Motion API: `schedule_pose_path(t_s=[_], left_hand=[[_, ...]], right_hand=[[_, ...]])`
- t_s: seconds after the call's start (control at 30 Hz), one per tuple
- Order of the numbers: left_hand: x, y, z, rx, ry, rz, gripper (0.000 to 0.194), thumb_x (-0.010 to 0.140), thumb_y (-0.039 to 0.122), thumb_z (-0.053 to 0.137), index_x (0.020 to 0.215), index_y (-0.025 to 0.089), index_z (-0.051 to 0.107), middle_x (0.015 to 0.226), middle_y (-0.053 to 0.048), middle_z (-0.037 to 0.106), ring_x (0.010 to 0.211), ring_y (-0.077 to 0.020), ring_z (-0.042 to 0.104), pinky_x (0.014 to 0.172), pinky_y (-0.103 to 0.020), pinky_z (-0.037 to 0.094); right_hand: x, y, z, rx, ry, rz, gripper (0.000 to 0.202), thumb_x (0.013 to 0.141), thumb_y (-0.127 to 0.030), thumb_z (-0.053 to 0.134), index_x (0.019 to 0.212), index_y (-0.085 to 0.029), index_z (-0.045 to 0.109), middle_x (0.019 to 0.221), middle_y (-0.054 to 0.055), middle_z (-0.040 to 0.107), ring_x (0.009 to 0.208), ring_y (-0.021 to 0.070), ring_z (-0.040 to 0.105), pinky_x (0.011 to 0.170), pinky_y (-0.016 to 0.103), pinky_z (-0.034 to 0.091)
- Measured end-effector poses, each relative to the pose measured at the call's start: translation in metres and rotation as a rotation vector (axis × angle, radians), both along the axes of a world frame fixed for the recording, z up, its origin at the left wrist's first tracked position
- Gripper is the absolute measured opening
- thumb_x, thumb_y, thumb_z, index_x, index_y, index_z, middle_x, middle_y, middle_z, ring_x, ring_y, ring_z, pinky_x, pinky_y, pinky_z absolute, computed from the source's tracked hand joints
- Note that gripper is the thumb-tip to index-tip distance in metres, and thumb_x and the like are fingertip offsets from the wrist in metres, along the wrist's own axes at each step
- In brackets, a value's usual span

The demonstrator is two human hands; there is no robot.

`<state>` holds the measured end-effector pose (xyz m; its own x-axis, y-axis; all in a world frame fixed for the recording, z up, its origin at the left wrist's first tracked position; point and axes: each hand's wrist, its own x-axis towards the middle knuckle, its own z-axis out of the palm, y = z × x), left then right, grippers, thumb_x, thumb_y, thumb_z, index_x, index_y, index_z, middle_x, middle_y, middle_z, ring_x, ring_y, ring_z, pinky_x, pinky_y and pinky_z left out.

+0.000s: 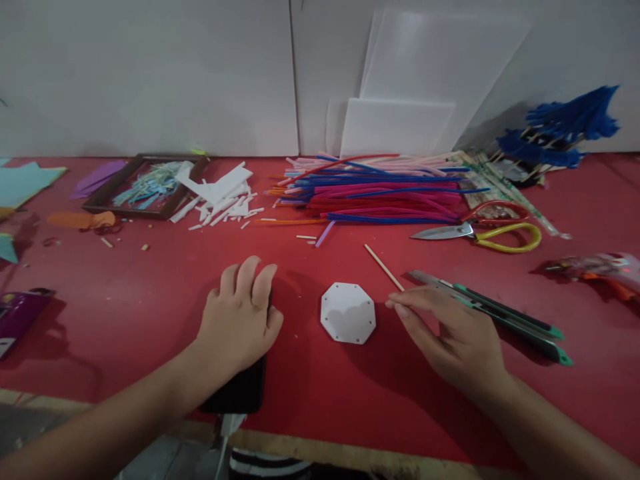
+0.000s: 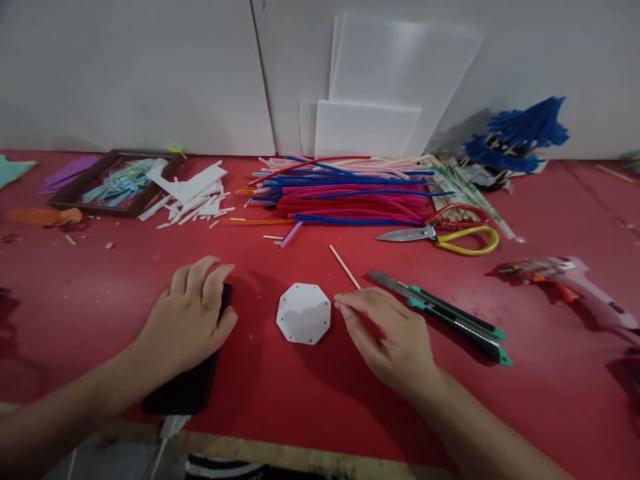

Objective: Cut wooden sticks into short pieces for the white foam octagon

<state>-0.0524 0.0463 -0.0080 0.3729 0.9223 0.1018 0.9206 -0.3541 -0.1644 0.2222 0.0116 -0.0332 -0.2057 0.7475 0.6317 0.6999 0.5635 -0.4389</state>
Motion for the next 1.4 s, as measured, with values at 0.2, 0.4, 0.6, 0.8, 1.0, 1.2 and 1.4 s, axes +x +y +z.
schedule_pose_path(t_s=[0.2, 0.4, 0.6, 0.8, 1.0, 1.2, 1.4], left_hand=[[0.003, -0.001, 0.008, -0.042, 0.017, -0.050, 0.050, 0.084, 0.017, 0.047, 0.134, 0.016, 0.045, 0.143, -0.023, 0.044, 0.124, -0.0436, 0.047, 0.068, -0.050, 0.060], [0.002, -0.001, 0.008, -0.025, 0.044, -0.046, 0.048, 0.085, 0.017, 0.047, 0.133, 0.016, 0.047, 0.144, -0.023, 0.044, 0.123, -0.0429, 0.047, 0.066, -0.049, 0.061], [0.003, -0.001, 0.005, -0.053, 0.054, -0.034, 0.049, 0.085, 0.018, 0.048, 0.134, 0.019, 0.051, 0.147, -0.021, 0.041, 0.124, -0.0438, 0.048, 0.070, -0.052, 0.060], [-0.002, 0.008, 0.014, -0.087, -0.088, -0.061, 0.068, 0.084, 0.048, 0.061, 0.137, 0.008, 0.046, 0.139, -0.024, 0.051, 0.131, -0.0426, 0.045, 0.104, -0.058, 0.044], [0.024, 0.021, 0.014, -0.415, -0.267, -0.562, 0.088, 0.079, 0.049, 0.071, 0.147, 0.013, 0.028, 0.151, -0.019, 0.041, 0.144, -0.0345, 0.033, 0.115, -0.050, 0.036], [0.055, 0.031, 0.007, -0.557, -0.352, -0.564, 0.103, 0.068, 0.025, 0.085, 0.148, 0.012, 0.022, 0.146, -0.024, 0.045, 0.129, -0.0348, 0.051, 0.102, -0.046, 0.048], [0.056, 0.046, 0.016, -0.460, -0.228, -0.430, 0.083, 0.076, 0.027, 0.077, 0.144, 0.012, 0.031, 0.138, -0.021, 0.053, 0.122, -0.0353, 0.055, 0.095, -0.047, 0.049]], right_hand=[[0.011, 0.002, 0.003, -0.016, 0.065, -0.109, 0.017, 0.088, -0.014, 0.058, 0.097, -0.026, 0.065, 0.084, 0.002, 0.075, 0.079, 0.0183, 0.073, 0.071, 0.031, 0.059], [0.021, 0.008, -0.003, -0.009, 0.048, -0.199, 0.016, 0.088, -0.017, 0.058, 0.097, -0.028, 0.067, 0.085, 0.003, 0.074, 0.080, 0.0205, 0.069, 0.073, 0.037, 0.056], [0.020, 0.014, -0.012, 0.052, -0.084, -0.199, 0.012, 0.088, -0.020, 0.060, 0.094, -0.024, 0.068, 0.091, 0.005, 0.073, 0.091, 0.0228, 0.065, 0.085, 0.043, 0.051], [0.017, 0.016, -0.026, 0.020, -0.225, -0.278, 0.013, 0.088, -0.024, 0.057, 0.094, -0.023, 0.069, 0.101, 0.007, 0.070, 0.099, 0.0247, 0.062, 0.091, 0.046, 0.048], [0.011, 0.012, -0.029, -0.040, -0.426, -0.385, 0.019, 0.089, -0.032, 0.055, 0.090, -0.023, 0.071, 0.114, 0.010, 0.065, 0.113, 0.0304, 0.054, 0.094, 0.050, 0.043], [0.011, 0.009, -0.024, -0.039, -0.368, -0.337, 0.021, 0.089, -0.025, 0.054, 0.074, -0.023, 0.069, 0.097, 0.006, 0.069, 0.101, 0.0251, 0.059, 0.088, 0.042, 0.045], [0.013, 0.007, -0.024, -0.062, -0.372, -0.346, 0.024, 0.093, -0.032, 0.052, 0.078, -0.023, 0.069, 0.095, 0.006, 0.071, 0.097, 0.0278, 0.059, 0.081, 0.045, 0.044]])
